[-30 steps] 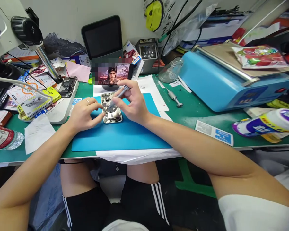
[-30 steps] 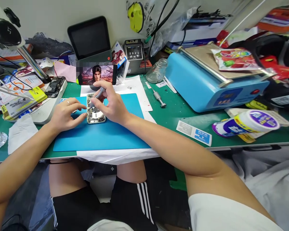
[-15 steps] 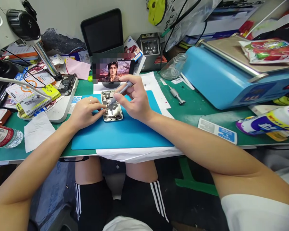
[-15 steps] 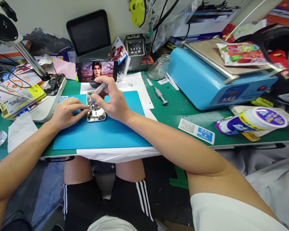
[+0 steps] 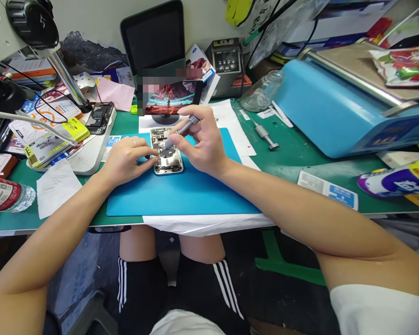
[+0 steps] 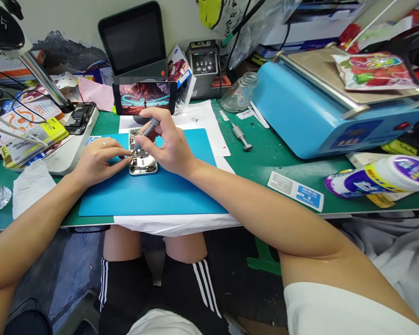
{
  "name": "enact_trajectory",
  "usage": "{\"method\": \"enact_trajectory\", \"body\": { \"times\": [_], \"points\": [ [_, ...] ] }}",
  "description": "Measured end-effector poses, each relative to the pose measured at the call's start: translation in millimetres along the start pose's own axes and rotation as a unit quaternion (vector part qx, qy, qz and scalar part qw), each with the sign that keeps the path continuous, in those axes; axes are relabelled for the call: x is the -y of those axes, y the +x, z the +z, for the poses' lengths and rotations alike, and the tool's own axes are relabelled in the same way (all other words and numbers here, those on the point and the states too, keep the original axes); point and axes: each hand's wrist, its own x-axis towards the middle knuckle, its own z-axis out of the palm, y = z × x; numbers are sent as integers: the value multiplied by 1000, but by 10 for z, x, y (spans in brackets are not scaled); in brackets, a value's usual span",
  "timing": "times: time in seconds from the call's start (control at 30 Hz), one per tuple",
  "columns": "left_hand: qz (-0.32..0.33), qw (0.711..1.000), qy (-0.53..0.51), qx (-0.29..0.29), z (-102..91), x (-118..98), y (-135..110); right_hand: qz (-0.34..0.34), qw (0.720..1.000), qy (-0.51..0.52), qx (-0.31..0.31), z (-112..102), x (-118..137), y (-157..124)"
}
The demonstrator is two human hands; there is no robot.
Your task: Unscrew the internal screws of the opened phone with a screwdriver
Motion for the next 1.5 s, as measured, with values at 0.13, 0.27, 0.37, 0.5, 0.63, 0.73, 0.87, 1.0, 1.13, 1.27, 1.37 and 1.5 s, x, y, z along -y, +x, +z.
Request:
{"method": "enact_trajectory", "body": {
  "times": [0.13,0.27,0.37,0.5,0.63,0.73,0.87,1.0,1.13,1.27,1.37,1.5],
  "points": [
    [9,1000,3,1,8,-6,0,1,1000,3,2,-1,6,-5],
    [13,1000,6,-4,13,-9,-2,2,1000,5,6,3,16,-6],
    [11,1000,2,-7,20,1,-4,5,1000,8,2,5,24,-3],
    [6,1000,-6,-8,37,15,0,9,1000,13,-6,-1,25,2],
    [-2,1000,-13,-6,40,14,4,17,1000,8,-2,-12,26,5],
    [-8,1000,-16,0,36,9,6,24,1000,13,2,-17,32,3],
    [-16,1000,-21,8,36,2,12,25,1000,13,3,-12,35,0],
    [-18,999,-26,10,36,-1,12,27,1000,13,-6,2,27,-2],
    [-17,999,-28,9,39,6,4,17,999,30,-10,7,14,-7],
    [-17,999,-30,7,40,5,5,13,1000,25,-5,-1,13,-7],
    [-17,999,-33,4,22,-3,9,24,1000,14,-4,-8,16,-5],
    [-25,999,-36,3,-4,-16,8,30,999,21,-9,-20,7,-7]
  ]
}}
